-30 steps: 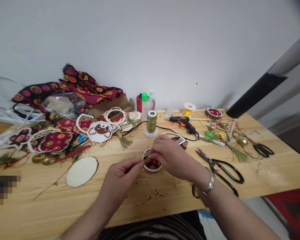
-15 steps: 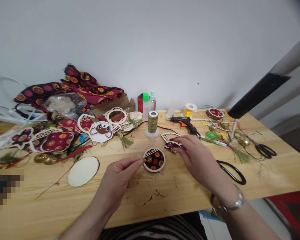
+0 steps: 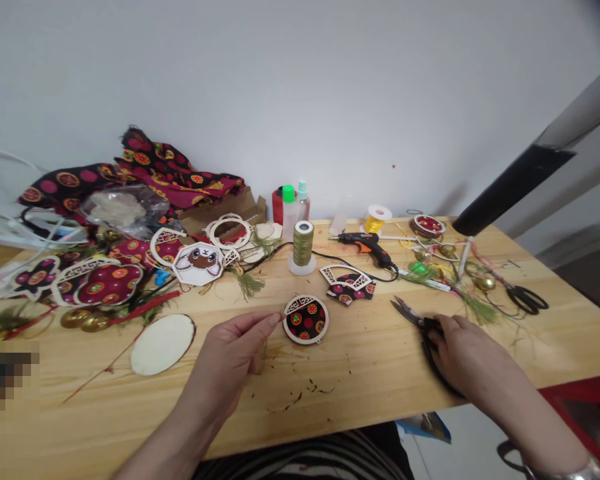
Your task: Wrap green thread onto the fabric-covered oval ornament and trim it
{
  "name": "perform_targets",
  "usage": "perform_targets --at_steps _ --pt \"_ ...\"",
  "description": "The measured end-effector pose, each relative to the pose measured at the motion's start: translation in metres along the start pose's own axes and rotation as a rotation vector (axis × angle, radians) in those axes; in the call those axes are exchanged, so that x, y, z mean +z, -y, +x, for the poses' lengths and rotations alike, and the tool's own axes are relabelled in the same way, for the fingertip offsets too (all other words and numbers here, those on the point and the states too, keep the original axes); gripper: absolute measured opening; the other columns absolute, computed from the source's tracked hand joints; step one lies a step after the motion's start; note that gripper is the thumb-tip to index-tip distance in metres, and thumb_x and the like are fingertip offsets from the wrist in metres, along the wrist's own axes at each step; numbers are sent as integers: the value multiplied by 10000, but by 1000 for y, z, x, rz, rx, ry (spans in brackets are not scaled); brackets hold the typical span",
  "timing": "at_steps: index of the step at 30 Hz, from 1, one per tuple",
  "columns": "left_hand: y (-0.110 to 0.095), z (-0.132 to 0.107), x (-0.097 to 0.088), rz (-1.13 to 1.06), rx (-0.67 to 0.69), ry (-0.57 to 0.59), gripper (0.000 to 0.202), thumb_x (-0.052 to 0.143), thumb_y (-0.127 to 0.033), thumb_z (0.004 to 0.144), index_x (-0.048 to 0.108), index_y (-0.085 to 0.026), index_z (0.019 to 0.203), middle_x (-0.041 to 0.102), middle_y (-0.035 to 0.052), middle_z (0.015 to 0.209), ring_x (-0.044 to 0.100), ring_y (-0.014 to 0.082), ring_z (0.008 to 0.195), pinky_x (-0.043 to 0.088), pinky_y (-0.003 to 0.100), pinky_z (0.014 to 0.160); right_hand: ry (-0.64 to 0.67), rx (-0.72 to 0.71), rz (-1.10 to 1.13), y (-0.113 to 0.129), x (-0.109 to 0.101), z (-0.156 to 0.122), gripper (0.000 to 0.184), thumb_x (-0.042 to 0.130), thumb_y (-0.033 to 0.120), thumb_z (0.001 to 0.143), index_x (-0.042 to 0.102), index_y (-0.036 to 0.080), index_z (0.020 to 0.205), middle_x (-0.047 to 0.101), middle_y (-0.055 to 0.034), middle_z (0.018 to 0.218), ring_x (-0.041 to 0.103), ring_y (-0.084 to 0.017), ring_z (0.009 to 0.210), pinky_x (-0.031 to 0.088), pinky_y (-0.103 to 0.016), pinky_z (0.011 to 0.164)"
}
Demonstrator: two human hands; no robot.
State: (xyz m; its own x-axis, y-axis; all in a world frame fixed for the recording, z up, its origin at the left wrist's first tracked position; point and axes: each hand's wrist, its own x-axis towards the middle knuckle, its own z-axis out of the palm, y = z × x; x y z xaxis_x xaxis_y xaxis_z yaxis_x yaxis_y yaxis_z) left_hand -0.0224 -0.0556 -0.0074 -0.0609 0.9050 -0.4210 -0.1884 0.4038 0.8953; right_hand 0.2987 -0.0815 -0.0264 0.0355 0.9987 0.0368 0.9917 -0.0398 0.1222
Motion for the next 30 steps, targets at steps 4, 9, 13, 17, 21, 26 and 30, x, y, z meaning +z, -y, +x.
perform_targets --at_steps 4,9,13,17,21,26,30 --pt "-2 0 0 -9 12 0 309 747 -396 637 729 -146 817 314 -99 385 184 38 400 121 194 385 29 18 79 -2 1 -6 182 441 181 826 560 106 942 639 -146 846 625 -257 793 480 -356 705" --pt "-4 -2 -1 17 14 -15 325 757 -398 619 730 -138 811 326 -95 387 190 38 401 122 194 382 84 33 81 -5 -2 -9 171 485 174 773 573 105 903 623 -144 849 617 -265 813 485 -366 742" --pt "-4 -3 -1 19 18 -22 332 758 -399 610 730 -137 814 325 -96 380 188 40 399 122 193 383 132 104 127 -4 -11 -4 206 504 234 754 590 108 892 603 -152 883 617 -270 804 493 -369 726" --pt "-5 -4 -1 18 28 -29 327 754 -400 612 730 -137 804 330 -94 385 189 45 402 124 194 383 52 150 445 7 -27 -5 333 515 344 734 576 123 976 595 -141 952 614 -251 782 492 -379 738" --pt "-6 -5 -1 38 51 -38 320 754 -398 615 735 -140 805 345 -86 399 215 55 417 144 196 389 229 2 1050 37 -53 -18 333 541 402 749 563 165 982 614 -85 921 601 -211 834 489 -292 728" --pt "-8 -7 1 58 38 -26 326 754 -412 602 741 -144 787 364 -78 399 215 55 411 146 197 384 490 -215 1130 77 -77 -30 354 584 303 734 551 202 1072 609 -48 933 552 -180 811 454 -265 721" --pt "-10 -10 1 67 49 -40 329 752 -414 606 740 -142 790 362 -76 414 222 50 419 159 187 386 569 -292 974 97 -80 -26 245 582 301 759 571 182 973 613 -36 859 506 -156 741 405 -240 665"
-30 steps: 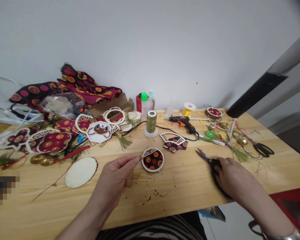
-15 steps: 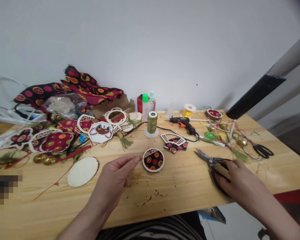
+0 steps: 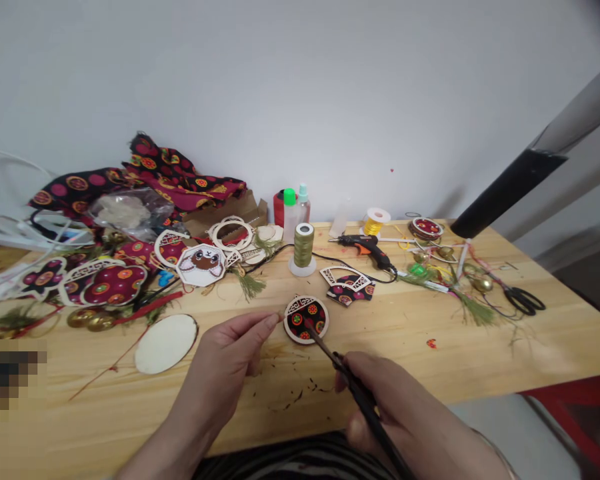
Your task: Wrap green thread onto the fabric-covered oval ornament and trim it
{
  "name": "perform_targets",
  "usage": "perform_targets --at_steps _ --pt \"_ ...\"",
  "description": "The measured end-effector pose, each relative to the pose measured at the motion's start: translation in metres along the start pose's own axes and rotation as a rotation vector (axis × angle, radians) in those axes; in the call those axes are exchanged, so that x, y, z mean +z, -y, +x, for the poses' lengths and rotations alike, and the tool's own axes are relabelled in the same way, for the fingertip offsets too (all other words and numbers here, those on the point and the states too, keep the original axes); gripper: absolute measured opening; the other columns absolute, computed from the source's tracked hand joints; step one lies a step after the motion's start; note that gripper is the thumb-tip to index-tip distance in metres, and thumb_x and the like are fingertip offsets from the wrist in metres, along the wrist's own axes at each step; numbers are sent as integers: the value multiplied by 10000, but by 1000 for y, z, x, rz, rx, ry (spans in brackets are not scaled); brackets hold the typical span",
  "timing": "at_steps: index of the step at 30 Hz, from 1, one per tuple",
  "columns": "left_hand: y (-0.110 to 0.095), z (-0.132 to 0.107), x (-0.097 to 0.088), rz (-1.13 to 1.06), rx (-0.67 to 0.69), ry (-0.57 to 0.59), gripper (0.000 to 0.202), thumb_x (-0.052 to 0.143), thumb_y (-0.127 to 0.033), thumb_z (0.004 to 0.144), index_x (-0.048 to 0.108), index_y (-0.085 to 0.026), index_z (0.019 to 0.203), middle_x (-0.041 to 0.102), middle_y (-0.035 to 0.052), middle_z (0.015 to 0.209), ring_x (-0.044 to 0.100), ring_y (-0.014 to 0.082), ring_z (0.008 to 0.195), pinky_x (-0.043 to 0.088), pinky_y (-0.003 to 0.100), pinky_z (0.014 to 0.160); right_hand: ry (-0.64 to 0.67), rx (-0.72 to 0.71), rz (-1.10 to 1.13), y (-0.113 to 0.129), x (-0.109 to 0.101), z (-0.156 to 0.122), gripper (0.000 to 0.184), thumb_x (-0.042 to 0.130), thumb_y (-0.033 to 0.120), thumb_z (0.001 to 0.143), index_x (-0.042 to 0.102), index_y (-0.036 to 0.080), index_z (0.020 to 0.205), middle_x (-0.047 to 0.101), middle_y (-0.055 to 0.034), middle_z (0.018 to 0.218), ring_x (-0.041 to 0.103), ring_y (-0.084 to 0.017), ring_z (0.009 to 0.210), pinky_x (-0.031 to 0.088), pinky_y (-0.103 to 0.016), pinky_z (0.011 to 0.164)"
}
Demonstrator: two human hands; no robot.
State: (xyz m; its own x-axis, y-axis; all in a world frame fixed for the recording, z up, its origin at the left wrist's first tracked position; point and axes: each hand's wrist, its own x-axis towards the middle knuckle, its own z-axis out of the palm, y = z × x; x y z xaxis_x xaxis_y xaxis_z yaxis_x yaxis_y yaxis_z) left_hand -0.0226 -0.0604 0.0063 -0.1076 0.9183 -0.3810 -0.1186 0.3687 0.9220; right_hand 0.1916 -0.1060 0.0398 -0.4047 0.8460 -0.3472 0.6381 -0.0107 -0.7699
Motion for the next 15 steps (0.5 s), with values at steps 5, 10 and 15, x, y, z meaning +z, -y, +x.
perform_targets --at_steps 5,10,15 --pt "-2 -6 1 13 -9 3 344 744 -425 608 736 -137 795 362 -73 412 232 53 415 179 183 383 43 -32 -99 3 7 15 208 528 382 826 548 176 820 600 -2 754 424 -112 622 320 -219 574" --pt "-2 -9 4 61 -6 13 351 749 -427 593 742 -139 793 393 -62 411 255 61 413 203 188 379 11 -98 -107 7 12 27 336 527 516 815 529 180 806 592 15 728 393 -104 595 279 -227 558" --pt "-2 -9 4 94 -17 32 383 739 -446 597 748 -130 813 404 -56 421 246 62 414 189 194 382 -18 -117 -130 6 14 35 387 481 548 833 534 167 791 594 0 728 393 -106 584 261 -235 557"
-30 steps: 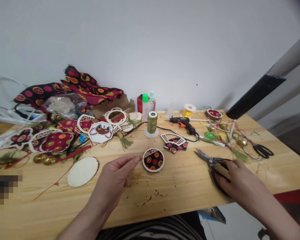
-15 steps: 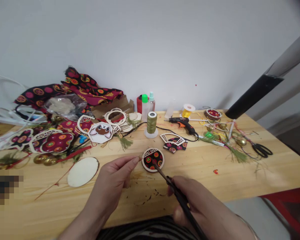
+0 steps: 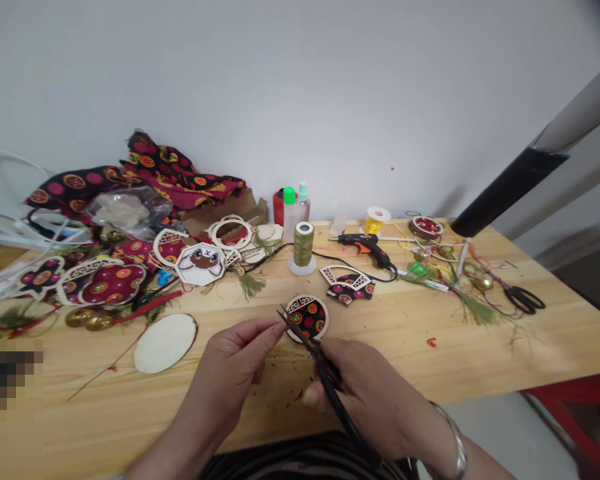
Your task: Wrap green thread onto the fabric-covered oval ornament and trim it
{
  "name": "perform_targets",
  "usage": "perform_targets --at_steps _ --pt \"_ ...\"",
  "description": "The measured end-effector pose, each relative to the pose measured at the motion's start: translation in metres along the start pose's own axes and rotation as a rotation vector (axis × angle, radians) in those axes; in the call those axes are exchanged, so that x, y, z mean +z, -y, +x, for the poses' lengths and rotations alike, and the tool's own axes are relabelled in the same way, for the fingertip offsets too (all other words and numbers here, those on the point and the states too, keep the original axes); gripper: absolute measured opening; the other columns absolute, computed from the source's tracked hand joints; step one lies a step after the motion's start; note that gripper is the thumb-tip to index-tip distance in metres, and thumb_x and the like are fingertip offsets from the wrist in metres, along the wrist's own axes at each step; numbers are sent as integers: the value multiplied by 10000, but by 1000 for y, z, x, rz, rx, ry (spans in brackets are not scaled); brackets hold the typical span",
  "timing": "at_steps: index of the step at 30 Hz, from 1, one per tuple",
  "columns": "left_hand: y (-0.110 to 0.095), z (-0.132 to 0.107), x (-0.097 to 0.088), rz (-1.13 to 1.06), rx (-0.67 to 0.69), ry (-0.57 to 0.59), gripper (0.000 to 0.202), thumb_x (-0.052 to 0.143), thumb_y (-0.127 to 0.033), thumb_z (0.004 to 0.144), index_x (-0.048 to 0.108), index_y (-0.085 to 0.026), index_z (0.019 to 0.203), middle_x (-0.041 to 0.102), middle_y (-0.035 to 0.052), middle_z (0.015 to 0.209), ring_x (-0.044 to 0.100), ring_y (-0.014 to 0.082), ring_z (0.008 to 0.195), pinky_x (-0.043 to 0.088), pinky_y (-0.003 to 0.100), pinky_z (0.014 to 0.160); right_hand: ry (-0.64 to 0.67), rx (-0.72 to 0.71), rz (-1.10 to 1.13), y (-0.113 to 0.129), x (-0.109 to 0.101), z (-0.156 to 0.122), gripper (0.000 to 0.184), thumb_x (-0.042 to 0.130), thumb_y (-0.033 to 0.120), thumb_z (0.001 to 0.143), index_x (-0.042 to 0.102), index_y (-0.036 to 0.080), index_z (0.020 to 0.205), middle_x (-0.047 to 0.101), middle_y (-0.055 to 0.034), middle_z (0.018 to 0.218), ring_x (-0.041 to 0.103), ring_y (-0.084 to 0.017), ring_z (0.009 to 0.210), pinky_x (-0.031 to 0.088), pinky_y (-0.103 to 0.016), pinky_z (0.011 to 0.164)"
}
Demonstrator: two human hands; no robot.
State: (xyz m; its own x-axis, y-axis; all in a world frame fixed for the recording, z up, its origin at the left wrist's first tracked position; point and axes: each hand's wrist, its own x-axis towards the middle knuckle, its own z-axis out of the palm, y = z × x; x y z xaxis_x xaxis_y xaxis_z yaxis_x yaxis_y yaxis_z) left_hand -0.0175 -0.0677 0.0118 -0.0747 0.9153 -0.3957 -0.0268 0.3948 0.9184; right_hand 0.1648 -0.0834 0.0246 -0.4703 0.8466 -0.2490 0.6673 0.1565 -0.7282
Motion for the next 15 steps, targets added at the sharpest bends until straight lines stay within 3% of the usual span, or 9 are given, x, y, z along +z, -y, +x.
perform_targets --at_steps 15 --pt "3 3 0 -9 1 26 384 725 -428 628 745 -122 860 395 -54 427 238 64 424 175 204 393 -77 53 -111 0 -3 3 465 469 619 800 487 175 663 543 25 618 337 -92 537 224 -229 513"
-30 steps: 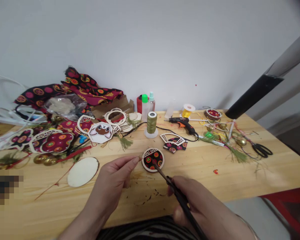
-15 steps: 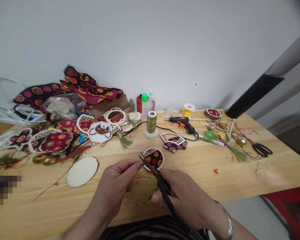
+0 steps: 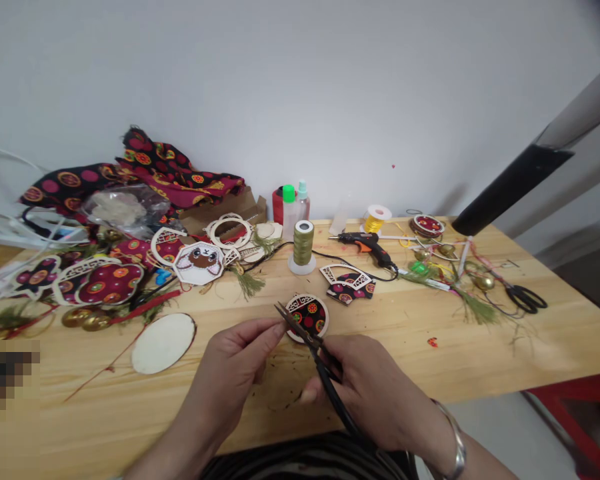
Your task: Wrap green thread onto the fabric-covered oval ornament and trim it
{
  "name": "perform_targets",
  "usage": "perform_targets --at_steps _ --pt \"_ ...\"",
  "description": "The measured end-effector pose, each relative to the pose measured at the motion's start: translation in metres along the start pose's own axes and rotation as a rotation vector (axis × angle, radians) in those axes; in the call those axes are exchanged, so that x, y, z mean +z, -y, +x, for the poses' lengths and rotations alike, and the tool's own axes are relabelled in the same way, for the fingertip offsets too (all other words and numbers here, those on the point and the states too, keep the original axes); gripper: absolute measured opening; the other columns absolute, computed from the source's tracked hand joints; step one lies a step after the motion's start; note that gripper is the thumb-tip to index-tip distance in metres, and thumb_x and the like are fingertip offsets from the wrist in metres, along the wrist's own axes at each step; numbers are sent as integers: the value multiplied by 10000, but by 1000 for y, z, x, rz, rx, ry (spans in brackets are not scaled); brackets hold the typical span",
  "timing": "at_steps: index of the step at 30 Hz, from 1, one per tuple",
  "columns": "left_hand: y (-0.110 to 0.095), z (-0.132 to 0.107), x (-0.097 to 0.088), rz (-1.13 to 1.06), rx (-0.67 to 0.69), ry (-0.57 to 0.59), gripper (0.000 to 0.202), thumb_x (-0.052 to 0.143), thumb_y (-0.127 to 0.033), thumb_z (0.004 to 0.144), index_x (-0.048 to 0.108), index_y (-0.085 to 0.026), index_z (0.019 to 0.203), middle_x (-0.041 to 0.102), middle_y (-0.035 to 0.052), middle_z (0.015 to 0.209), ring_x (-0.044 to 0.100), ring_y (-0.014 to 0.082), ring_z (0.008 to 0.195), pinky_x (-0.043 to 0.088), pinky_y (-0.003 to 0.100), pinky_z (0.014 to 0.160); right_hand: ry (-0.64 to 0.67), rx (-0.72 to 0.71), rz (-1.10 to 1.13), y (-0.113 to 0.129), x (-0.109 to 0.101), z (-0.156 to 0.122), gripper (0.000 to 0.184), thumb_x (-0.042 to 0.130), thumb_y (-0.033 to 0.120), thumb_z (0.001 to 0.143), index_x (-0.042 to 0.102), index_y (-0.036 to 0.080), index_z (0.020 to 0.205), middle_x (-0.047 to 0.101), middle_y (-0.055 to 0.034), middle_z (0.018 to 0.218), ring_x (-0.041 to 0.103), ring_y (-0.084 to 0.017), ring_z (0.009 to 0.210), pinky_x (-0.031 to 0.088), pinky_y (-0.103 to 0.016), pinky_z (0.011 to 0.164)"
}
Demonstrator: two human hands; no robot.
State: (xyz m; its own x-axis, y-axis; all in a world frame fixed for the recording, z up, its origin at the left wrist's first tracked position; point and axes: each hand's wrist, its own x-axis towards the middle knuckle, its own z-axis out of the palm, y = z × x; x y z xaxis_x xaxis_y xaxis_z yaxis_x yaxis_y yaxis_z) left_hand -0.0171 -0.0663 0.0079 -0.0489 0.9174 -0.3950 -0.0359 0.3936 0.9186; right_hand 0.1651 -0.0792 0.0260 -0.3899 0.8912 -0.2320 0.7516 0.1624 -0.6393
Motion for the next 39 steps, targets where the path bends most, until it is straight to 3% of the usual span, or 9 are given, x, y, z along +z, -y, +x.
perform_targets --at_steps 7,13,17,21,25,29,32,39 --pt "1 0 0 -4 -6 4 383 727 -436 623 745 -124 845 382 -61 424 229 63 424 170 205 394 28 4 57 -3 0 1 457 483 603 802 581 170 690 564 5 614 392 -103 544 247 -226 516" --pt "1 1 -2 -31 -7 -33 375 743 -432 606 738 -128 825 387 -71 412 238 56 411 174 196 384 -7 -54 36 -1 -2 -3 371 540 530 795 529 181 668 535 37 601 369 -88 540 238 -202 491" --pt "2 5 -10 -63 22 -99 344 748 -425 608 733 -144 806 391 -74 401 249 54 410 176 187 385 -7 -71 -76 -10 -14 -18 291 638 479 724 549 204 696 582 42 638 441 -98 563 253 -199 490" --pt "1 8 -17 -82 58 -144 330 749 -414 617 727 -152 817 394 -76 378 267 53 404 177 183 389 -75 153 -347 -44 -33 -32 239 623 446 740 594 209 721 646 -15 686 572 -162 609 319 -241 529" --pt "1 9 -16 -107 65 -133 333 754 -406 616 723 -144 817 408 -72 378 278 52 403 188 183 392 -254 478 -655 -95 -49 -40 298 496 429 809 591 186 665 646 -96 630 616 -238 583 327 -287 485" --pt "3 7 -14 -108 57 -113 347 750 -410 622 722 -140 839 408 -72 382 276 52 404 184 183 390 -255 625 -668 -132 -57 -45 388 423 428 836 570 179 577 651 -131 609 622 -248 557 352 -298 469" --pt "4 6 -13 -107 46 -115 352 755 -411 614 723 -142 839 421 -71 394 277 49 403 187 179 386 -195 665 -637 -137 -61 -46 370 406 413 832 594 170 626 666 -134 658 631 -243 600 372 -292 496" --pt "3 4 -10 -124 34 -104 339 766 -412 594 728 -150 806 422 -69 390 288 49 404 203 173 385 -187 747 -655 -121 -68 -42 364 421 423 810 620 141 697 656 -155 689 627 -269 663 382 -299 531"
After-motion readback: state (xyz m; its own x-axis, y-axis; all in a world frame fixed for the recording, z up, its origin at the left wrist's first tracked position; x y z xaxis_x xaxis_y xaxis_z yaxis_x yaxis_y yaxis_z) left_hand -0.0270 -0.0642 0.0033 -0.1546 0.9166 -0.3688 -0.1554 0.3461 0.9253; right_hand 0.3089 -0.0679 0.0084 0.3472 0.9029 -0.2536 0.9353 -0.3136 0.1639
